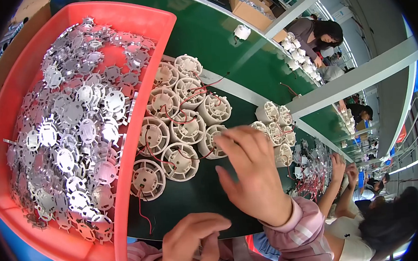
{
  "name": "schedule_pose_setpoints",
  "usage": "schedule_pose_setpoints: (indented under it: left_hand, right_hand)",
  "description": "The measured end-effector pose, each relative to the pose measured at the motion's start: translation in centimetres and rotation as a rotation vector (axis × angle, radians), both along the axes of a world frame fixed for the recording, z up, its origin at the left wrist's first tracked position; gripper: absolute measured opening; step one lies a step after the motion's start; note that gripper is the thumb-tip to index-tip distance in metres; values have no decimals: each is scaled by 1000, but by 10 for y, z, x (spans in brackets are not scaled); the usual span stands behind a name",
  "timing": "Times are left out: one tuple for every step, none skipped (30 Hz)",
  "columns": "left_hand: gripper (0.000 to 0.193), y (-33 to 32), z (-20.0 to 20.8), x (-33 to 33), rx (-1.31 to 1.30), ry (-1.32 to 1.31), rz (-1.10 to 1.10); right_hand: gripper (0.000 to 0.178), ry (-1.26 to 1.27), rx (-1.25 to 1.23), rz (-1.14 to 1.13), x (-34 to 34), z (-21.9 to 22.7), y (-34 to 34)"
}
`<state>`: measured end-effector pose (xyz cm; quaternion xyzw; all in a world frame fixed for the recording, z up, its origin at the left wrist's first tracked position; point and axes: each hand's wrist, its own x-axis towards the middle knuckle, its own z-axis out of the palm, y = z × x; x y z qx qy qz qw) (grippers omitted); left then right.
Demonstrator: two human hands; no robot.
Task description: The person assembles electronic components by hand, picking up a white plastic housing and a metal plate with wires. They fit the plate into the housing, press it into place, and then set the completed assembly onto the green workbench.
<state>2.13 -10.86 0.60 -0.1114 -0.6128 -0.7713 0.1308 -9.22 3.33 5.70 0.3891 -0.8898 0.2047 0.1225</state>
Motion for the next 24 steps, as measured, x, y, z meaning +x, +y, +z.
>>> schedule_pose_setpoints:
  left_hand:
    - [25, 5, 3, -2, -84, 19, 30]
    - [29, 10, 6, -3, -169, 37, 61]
    - [34, 14, 9, -4, -255, 52, 94]
    - [34, 17, 10, -7, -252, 52, 84]
    - [36, 20, 10, -10, -376, 62, 112]
    - [38, 22, 9, -13, -502, 74, 137]
    - [41, 24, 8, -15, -628, 87, 161]
    - [41, 26, 7, -16, -625, 92, 141]
    - [42, 28, 5, -16, -633, 85, 79]
    - [43, 27, 2, -15, -646, 75, 20]
    - [45, 27, 1, -15, -661, 65, -38]
    - [45, 27, 0, -15, -667, 68, -53]
    - [45, 28, 0, -17, -701, 83, -49]
    - [44, 28, 0, -19, -736, 98, -44]
    - [44, 28, 0, -22, -773, 113, -36]
    - [44, 28, 0, -25, -782, 120, -45]
    - [43, 28, 1, -28, -823, 132, -19]
    - [43, 29, 1, -31, -864, 144, 8]
    - [42, 29, 2, -31, -906, 155, 39]
    - [42, 31, 3, -30, -917, 160, 36]
    - [41, 35, 5, -29, -955, 189, 68]
    - [41, 38, 6, -28, -992, 218, 101]
    - [40, 41, 6, -29, -1029, 249, 134]
    - [40, 43, 7, -29, -1038, 255, 132]
  right_hand:
    - [40, -5, 77, -46, 1, -4, 3]
    - [40, -11, 153, -92, 3, -5, 5]
    - [40, -13, 157, -101, 8, -1, 9]
    - [39, -88, 186, -77, 17, 8, 15]
    - [38, -168, 213, -53, 27, 14, 22]
    - [37, -250, 238, -30, 36, 17, 28]
    - [37, -260, 236, -41, 44, 15, 34]
    - [37, -305, 200, -39, 53, 14, 42]
    - [37, -349, 162, -36, 61, 13, 49]
    - [37, -395, 120, -29, 66, 12, 54]
    - [37, -398, 112, -44, 69, 13, 56]
    - [38, -337, 99, -62, 69, 15, 57]
    - [38, -271, 87, -80, 68, 17, 57]
    - [39, -205, 74, -97, 69, 17, 59]
    - [39, -203, 63, -108, 72, 13, 63]
    - [39, -254, 45, -86, 75, 7, 68]
    - [38, -304, 26, -63, 78, 0, 73]
    - [38, -354, 7, -39, 80, -4, 77]
    - [38, -351, -6, -41, 83, -3, 80]
    - [37, -344, 6, -92, 85, -2, 83]
    - [37, -338, 18, -143, 87, -2, 87]
    - [36, -333, 30, -194, 89, -1, 89]
    - [36, -330, 20, -196, 89, -2, 90]
    - [35, -316, -3, -179, 88, -4, 91]
